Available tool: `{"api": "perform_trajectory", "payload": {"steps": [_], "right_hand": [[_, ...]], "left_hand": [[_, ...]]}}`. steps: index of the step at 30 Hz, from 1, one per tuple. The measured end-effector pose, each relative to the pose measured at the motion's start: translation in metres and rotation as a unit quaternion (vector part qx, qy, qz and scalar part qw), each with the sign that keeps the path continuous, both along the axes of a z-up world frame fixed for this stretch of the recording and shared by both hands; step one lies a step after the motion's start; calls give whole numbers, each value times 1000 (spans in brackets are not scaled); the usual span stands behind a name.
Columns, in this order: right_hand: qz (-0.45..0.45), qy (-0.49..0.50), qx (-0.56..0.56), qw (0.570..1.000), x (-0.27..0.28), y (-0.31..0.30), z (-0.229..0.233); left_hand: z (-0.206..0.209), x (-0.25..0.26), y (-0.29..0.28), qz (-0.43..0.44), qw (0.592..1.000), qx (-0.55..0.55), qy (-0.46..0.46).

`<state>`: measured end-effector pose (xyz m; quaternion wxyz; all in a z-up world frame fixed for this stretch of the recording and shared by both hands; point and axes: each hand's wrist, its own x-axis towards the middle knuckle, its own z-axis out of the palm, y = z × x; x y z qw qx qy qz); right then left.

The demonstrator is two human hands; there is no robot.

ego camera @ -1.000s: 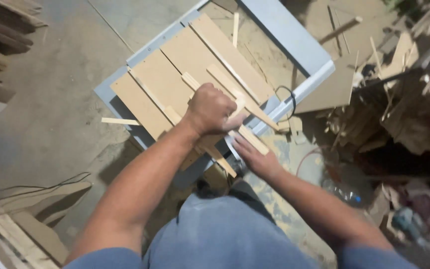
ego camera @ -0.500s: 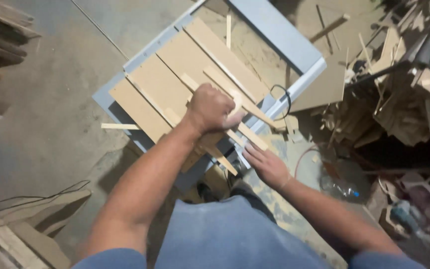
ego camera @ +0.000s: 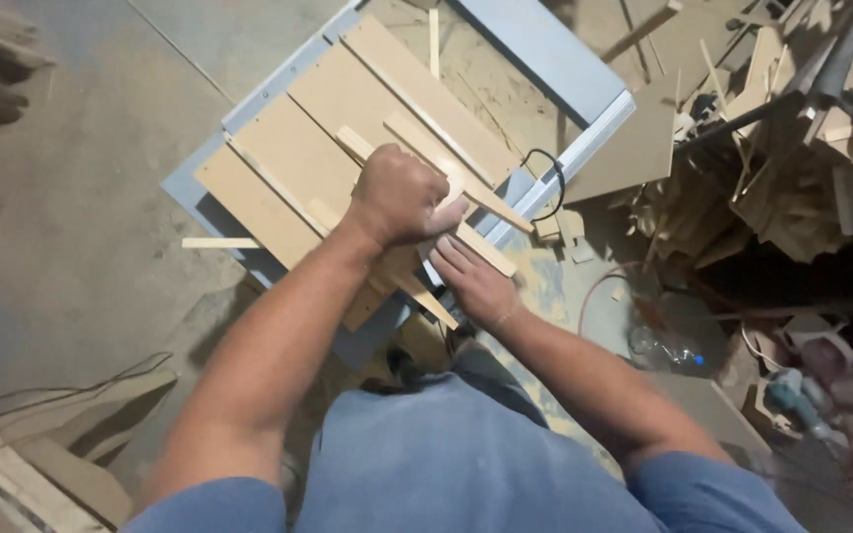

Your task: Sanding wooden slats and assembling them into a cross-shaped wooden structure.

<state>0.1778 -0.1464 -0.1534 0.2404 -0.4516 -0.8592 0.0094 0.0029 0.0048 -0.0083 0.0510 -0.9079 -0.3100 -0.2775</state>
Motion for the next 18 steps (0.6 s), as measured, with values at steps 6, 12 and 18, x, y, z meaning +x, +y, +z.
{"api": "perform_trajectory", "payload": {"steps": [6, 12, 18], "right_hand": [[28, -39, 10, 999, 46, -34, 19], [-41, -9, -46, 998, 41, -54, 8], [-290, -45, -406, 866, 173, -170, -30]], "left_hand": [[5, -7, 13, 9, 999, -24, 24], [1, 13, 61, 18, 976, -143, 162], [13, 48, 78, 25, 946, -212, 244]]}}
